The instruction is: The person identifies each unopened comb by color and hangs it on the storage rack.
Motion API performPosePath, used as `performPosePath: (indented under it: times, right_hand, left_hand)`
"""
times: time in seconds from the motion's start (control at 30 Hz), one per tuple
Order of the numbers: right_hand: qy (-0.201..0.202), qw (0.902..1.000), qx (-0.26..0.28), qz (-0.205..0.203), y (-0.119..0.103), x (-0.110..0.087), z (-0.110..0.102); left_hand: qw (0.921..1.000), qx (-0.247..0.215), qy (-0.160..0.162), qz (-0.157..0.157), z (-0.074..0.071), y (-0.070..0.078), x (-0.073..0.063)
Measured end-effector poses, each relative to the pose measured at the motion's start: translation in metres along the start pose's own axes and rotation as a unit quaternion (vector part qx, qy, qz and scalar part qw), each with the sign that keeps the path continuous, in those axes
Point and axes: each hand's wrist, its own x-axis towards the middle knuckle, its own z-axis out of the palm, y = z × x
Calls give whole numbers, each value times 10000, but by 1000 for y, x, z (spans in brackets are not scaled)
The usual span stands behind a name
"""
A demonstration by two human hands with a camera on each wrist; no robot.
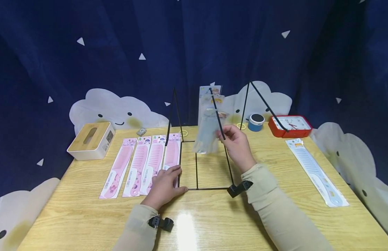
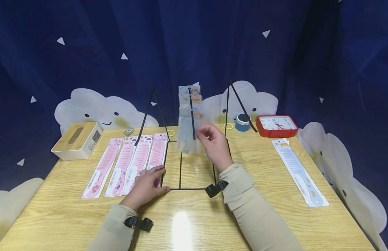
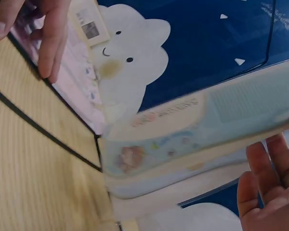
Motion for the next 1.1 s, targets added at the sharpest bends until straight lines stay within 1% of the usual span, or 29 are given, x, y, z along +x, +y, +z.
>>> performPosePath:
  times: [0.1, 0.23, 0.4, 0.53, 0.7, 0.9, 1.03, 1.1]
  right_hand:
    - [90, 9999, 83, -26, 6, 0, -1]
    - [232, 9997, 63, -71, 10, -1, -3]
    - [497, 9985, -37, -241, 14, -8, -14]
    - [655, 9969, -139, -408, 15, -16, -29]
    - [987, 9936, -268, -479, 11, -25, -51]
    - [1148, 9893, -773, -463, 14, -32, -80]
    - [1409, 9842, -1027, -293, 20, -34, -101]
    - [1482, 9807, -1271, -126, 25, -36, -113]
  left_hand:
    - [10000, -9, 3, -3, 1, 0, 0]
    - [10000, -36, 16, -12, 1, 0, 0]
    - [10000, -90, 30, 11, 0, 1, 0]
    - [10000, -73, 29, 29, -1, 1, 0]
    - [9999, -94, 11, 39, 0, 2, 0]
    - [9999, -102, -31, -2, 1, 0, -3]
    - [9999, -114, 42, 61, 0, 0, -2]
    - [9999, -108, 27, 66, 1, 0, -2]
